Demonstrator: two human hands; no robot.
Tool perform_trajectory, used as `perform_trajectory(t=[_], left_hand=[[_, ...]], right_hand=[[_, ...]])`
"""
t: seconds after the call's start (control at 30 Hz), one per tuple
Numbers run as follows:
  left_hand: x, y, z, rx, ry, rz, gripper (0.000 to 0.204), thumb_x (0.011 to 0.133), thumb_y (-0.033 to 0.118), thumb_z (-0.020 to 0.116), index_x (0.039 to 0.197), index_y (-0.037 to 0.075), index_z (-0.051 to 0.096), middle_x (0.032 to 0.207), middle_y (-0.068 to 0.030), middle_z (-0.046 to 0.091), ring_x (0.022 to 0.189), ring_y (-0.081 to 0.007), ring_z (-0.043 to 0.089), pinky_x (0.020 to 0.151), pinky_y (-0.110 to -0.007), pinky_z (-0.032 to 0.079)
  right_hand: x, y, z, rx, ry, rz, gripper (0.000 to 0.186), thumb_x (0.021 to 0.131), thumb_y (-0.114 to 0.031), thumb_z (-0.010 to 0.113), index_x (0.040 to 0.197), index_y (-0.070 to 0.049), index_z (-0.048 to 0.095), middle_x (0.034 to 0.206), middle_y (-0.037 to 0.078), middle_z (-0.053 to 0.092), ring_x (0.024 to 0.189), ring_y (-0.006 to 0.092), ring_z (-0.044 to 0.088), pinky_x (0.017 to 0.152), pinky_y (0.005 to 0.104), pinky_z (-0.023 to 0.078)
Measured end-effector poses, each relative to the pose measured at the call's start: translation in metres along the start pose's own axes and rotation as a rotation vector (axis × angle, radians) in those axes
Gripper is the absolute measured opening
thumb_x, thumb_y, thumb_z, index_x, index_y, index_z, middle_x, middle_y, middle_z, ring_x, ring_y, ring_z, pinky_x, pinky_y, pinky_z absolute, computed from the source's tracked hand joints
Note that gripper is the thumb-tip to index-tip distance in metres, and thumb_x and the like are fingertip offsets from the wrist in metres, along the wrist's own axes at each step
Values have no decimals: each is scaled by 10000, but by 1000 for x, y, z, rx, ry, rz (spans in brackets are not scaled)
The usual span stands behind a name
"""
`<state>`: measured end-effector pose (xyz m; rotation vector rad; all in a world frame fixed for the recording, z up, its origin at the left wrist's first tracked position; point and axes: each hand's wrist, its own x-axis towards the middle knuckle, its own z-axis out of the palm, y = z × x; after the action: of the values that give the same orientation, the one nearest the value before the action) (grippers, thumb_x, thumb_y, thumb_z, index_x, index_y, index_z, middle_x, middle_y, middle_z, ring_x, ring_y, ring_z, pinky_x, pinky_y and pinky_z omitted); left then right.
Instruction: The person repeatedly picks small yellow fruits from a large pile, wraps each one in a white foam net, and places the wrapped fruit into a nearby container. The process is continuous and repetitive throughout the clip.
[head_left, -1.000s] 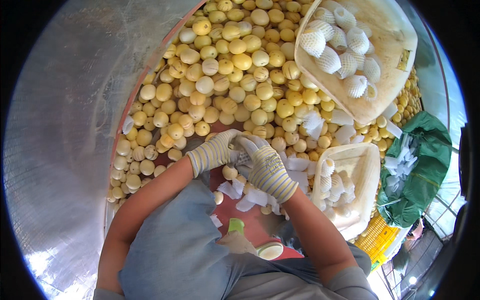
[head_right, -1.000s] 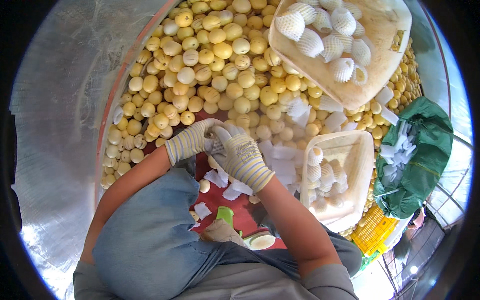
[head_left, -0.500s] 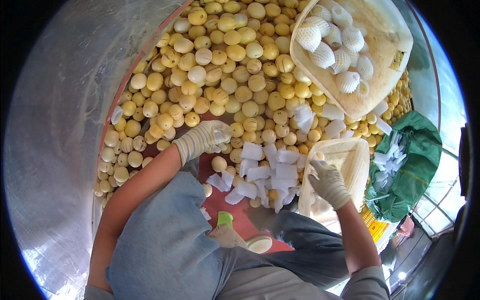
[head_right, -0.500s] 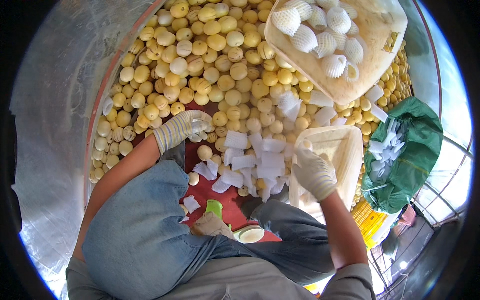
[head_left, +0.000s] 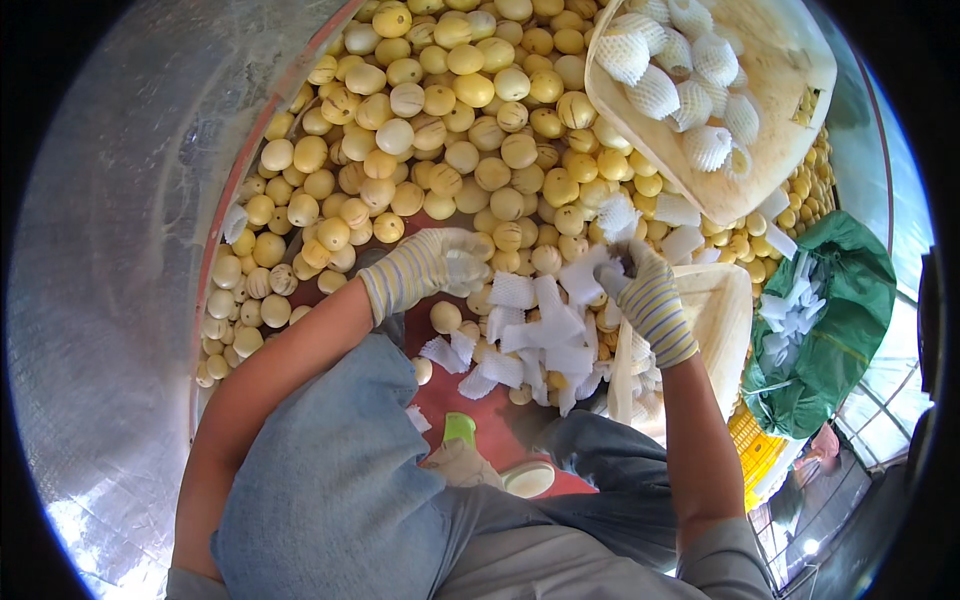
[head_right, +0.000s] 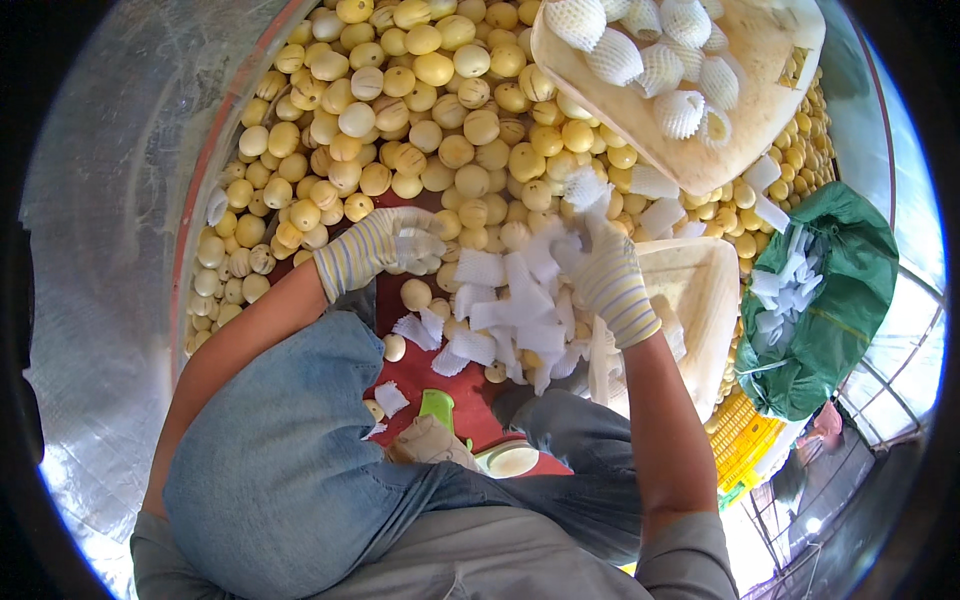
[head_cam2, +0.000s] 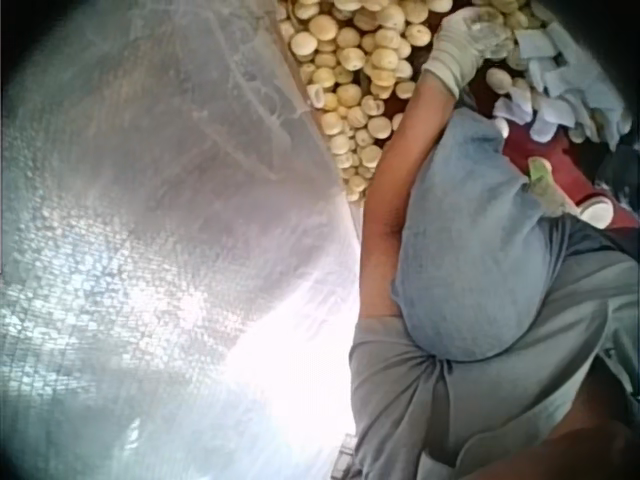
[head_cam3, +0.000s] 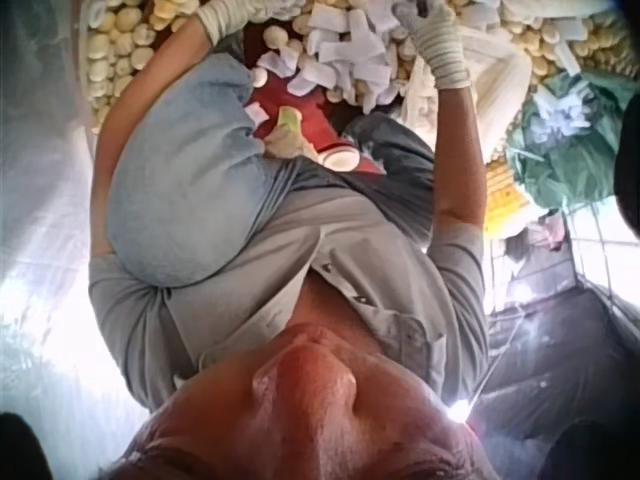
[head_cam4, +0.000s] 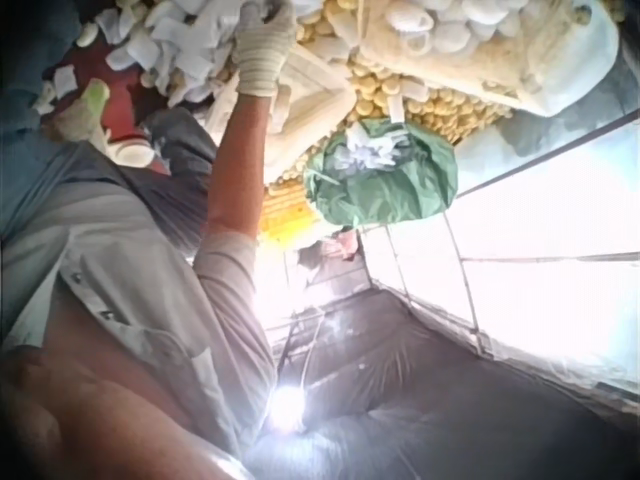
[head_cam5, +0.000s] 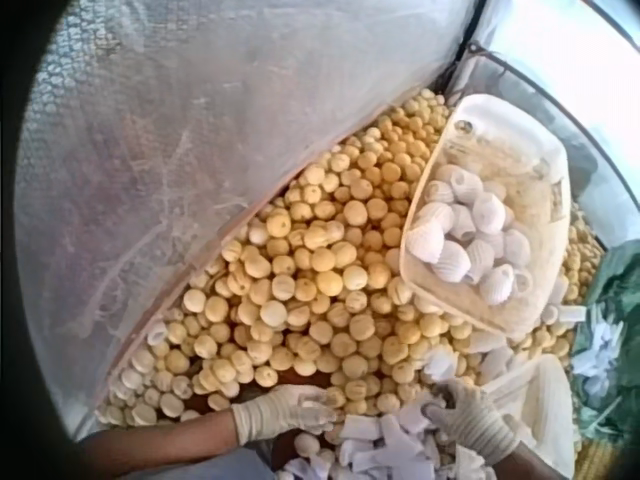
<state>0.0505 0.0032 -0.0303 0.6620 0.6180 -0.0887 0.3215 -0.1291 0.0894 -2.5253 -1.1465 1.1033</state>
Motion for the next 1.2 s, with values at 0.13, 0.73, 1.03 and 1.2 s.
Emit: perform_trajectory(t=[0.13,0.73,1.03,1.2], left_hand=[[0,28,21,-68,18,149,586,850,224,782,1305,-18,503,1181,-129,648,1029,-209,665,905,-310,552],[-4,22,-8,345,320,224,607,836,157,775,1338,-48,502,1111,-102,652,993,-163,633,838,-286,552],[-19,15,-39,-79,283,182,710,769,179,837,1379,54,496,1179,-37,633,998,-128,630,727,-229,541],[-32,24,-52,-89,412,292,583,809,120,788,1328,51,532,1102,-46,664,894,-115,656,655,-201,524]], right_hand=[[-1,-46,25,406,53,-76,355,799,-184,689,1077,28,626,864,165,683,756,262,672,737,347,538],[8,-73,118,286,-13,-201,341,806,-164,720,1079,1,598,919,219,678,839,354,678,730,414,537],[44,-83,153,877,-81,-92,265,872,-111,692,1057,56,602,908,89,698,792,173,656,707,317,537],[49,-91,158,472,-167,-169,363,836,-226,733,1095,9,636,980,152,700,877,280,677,805,376,537]])
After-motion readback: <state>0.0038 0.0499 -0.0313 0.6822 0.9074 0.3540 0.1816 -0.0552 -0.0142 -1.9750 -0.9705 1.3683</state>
